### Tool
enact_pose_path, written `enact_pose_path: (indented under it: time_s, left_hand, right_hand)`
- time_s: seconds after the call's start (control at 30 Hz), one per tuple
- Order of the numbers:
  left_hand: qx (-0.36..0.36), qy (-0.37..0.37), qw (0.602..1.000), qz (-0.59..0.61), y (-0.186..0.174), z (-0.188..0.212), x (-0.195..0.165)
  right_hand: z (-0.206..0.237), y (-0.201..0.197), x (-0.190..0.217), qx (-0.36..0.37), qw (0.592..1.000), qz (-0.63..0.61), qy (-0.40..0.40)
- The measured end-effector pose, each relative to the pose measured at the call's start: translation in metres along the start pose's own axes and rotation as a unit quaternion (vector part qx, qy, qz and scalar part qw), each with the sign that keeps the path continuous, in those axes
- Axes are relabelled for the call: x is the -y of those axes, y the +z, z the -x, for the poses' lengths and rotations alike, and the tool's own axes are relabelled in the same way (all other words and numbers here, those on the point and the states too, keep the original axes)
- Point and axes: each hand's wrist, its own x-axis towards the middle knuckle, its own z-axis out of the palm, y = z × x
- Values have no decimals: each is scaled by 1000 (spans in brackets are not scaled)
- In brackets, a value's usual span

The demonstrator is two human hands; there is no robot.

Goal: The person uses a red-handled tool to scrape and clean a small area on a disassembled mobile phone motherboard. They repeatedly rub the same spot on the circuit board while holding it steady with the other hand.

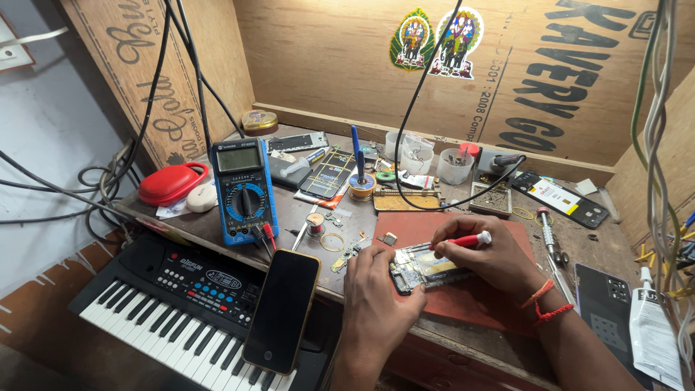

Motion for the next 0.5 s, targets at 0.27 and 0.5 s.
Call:
enact_pose_path:
  time_s: [0.27, 0.5]
  left_hand:
    - [18, -12, 1000, -3, 0, -1, 0]
    - [13, -6, 1000, -5, 2, -1, 2]
  right_hand:
    - [0, 6, 6, 21, 999, 40, 14]
    - [0, 6, 3, 15, 999, 48, 20]
